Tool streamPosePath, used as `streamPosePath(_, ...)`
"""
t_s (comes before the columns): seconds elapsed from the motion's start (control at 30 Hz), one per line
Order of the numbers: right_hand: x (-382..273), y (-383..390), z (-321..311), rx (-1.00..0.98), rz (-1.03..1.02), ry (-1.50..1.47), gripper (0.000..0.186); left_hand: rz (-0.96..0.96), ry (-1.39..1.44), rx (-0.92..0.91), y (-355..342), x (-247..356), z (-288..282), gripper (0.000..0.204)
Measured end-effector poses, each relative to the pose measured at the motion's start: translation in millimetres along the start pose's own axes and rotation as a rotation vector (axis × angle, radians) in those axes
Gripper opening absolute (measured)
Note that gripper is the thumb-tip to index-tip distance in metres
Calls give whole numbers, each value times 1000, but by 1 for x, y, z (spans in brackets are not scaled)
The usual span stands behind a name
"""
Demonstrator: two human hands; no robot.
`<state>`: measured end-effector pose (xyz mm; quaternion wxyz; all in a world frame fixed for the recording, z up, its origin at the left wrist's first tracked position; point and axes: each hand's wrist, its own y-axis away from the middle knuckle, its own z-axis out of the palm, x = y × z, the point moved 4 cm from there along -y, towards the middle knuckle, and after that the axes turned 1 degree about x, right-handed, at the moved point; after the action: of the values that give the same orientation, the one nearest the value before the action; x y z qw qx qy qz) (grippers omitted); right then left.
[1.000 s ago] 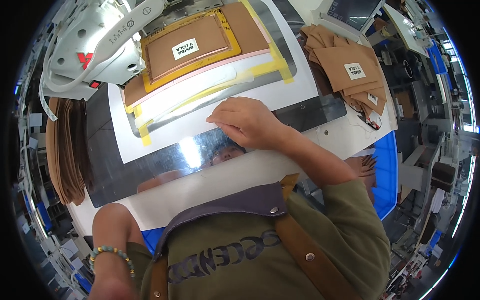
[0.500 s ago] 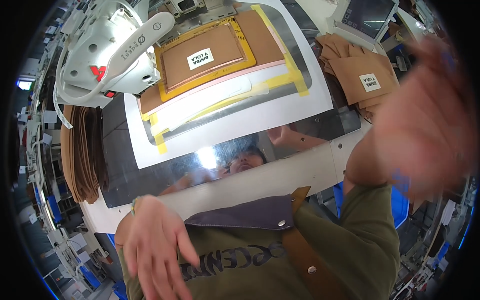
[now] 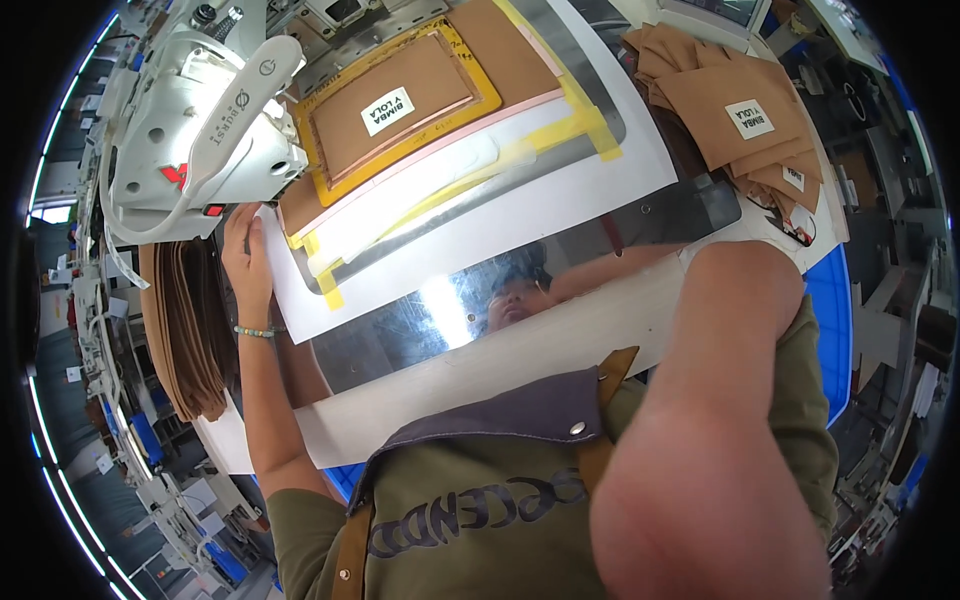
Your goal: Operating an industrial sewing machine to assemble leather components and applying adhesive tape.
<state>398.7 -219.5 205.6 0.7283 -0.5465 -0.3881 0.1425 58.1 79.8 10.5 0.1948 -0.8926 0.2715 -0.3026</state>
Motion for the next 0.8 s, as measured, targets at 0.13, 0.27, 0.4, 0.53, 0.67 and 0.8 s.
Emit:
streamPosePath(0.13, 0, 90, 44, -137, -276, -161, 49, -161, 172, -239, -16, -27, 32, 28)
streamPosePath(0.27, 57, 188, 82, -730, 133, -256, 50, 8, 97, -243, -31, -28, 55, 33)
streamPosePath(0.4, 122, 268, 112, -1239, 420, 143, 50, -152, 344, -370, -47, -13, 74, 37)
streamPosePath(0.53, 130, 307, 115, -1281, 680, 134, 51, 117, 220, -376, -60, 26, 77, 52)
streamPosePath(0.67, 129, 318, 109, -1225, 642, 204, 51, 74, 218, -432, -61, 38, 77, 58)
streamPosePath(0.8, 131, 320, 108, -1326, 637, 230, 52, 97, 188, -438, -64, 39, 77, 57)
